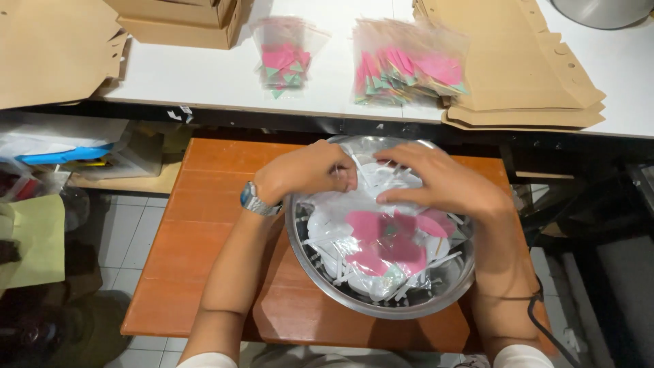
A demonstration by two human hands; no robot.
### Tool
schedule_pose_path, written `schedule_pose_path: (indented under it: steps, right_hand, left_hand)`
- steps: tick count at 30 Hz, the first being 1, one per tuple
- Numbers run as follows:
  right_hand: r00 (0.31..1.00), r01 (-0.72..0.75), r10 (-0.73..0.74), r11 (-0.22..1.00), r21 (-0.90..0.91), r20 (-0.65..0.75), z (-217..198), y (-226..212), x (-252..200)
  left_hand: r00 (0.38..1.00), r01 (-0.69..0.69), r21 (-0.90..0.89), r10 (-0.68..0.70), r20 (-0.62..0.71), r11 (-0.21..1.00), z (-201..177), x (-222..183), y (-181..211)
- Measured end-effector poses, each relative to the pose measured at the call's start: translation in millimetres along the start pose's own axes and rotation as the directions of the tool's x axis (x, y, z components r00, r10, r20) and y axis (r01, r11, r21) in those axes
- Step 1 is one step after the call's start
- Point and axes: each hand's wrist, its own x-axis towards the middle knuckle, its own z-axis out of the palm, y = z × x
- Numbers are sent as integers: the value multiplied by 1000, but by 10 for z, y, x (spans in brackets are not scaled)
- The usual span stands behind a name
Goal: Packaging pink heart-shaped decorations and white plastic spoons into small clear plastic bags at a steady pace.
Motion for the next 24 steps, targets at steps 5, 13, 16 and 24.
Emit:
schedule_pose_path:
  steps: [5,13,16,24]
  right_hand:
    - [992,-86,73,989,118,106,127,227,34]
    - [900,60,236,765,641,-367,233,764,30]
    - [842,160,235,750,641,-485,253,794,97]
    - [918,114,183,730,674,-353,148,230,29]
  left_hand:
    - [961,-199,-237,142,-237,951,-246,-222,42]
    - [691,-661,-614,32,-722,431,-220,78,-428]
    - [827,-551,-695,190,-529,462,-61,219,-459]
    - [790,-545,-635,81,-608,547,253,298,71]
